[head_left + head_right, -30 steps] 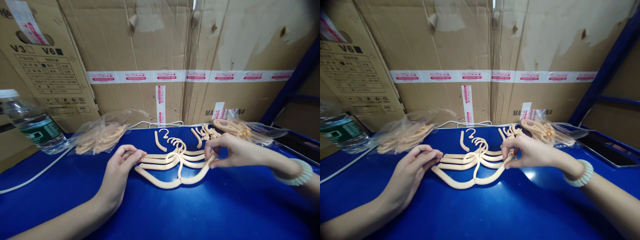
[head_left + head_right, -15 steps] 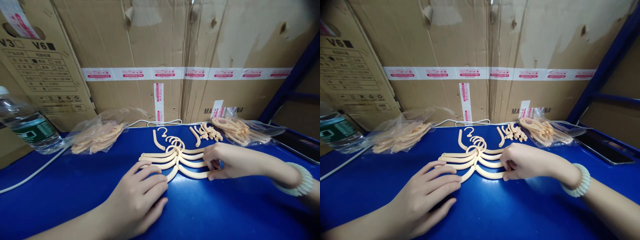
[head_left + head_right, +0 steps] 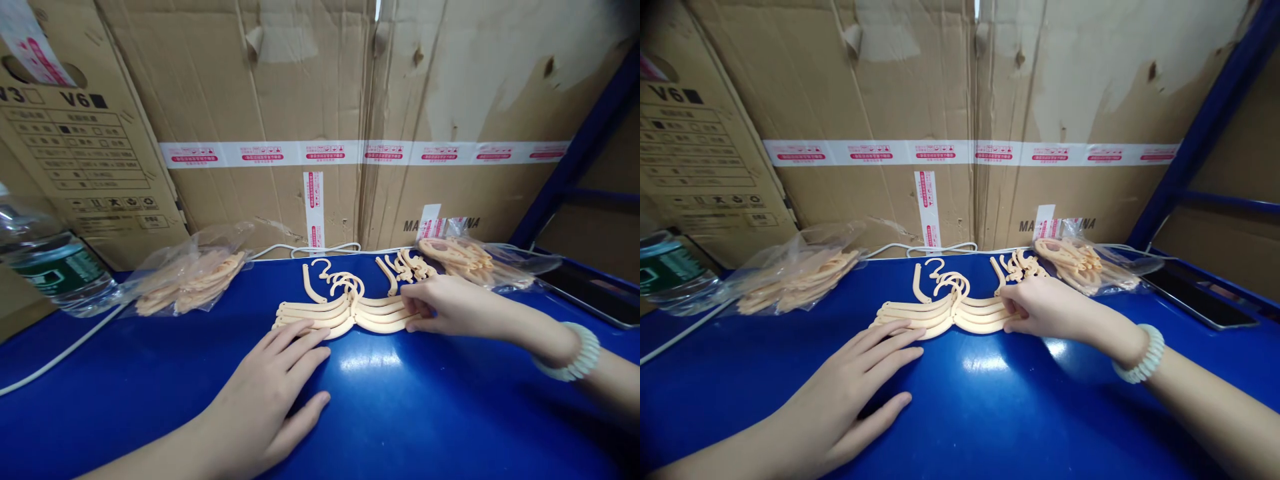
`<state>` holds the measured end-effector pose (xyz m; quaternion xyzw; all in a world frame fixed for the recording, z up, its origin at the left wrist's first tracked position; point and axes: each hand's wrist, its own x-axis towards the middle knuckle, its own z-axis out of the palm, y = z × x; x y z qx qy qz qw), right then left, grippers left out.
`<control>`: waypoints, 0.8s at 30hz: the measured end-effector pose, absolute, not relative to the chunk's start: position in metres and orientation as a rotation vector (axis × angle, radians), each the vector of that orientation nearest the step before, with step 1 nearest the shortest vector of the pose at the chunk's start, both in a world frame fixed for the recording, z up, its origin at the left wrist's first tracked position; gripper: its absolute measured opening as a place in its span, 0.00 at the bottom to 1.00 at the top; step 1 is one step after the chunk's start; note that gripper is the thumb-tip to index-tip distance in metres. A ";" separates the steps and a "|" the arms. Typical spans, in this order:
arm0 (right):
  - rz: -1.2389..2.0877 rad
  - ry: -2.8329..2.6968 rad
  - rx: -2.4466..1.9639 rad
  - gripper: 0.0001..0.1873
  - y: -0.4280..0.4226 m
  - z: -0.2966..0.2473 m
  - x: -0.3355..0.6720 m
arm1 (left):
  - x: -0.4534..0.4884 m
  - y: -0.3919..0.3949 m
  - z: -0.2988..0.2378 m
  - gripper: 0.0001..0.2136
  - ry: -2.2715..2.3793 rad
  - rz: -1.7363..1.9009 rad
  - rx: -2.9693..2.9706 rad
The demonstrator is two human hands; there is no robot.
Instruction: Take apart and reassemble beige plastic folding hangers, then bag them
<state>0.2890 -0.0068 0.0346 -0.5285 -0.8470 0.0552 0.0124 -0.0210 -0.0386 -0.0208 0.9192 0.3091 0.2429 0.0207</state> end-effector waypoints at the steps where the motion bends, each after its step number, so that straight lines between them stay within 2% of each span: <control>1: 0.158 -2.644 -1.654 0.06 -0.007 0.034 0.290 | -0.021 -0.038 -0.021 0.17 0.964 0.761 2.852; 17: 0.155 -2.706 -1.697 0.07 -0.011 0.039 0.286 | -0.023 -0.035 -0.022 0.14 0.830 0.760 3.014; 24: 0.221 -2.765 -1.637 0.09 -0.017 0.041 0.285 | -0.020 -0.034 -0.025 0.05 0.662 0.946 2.906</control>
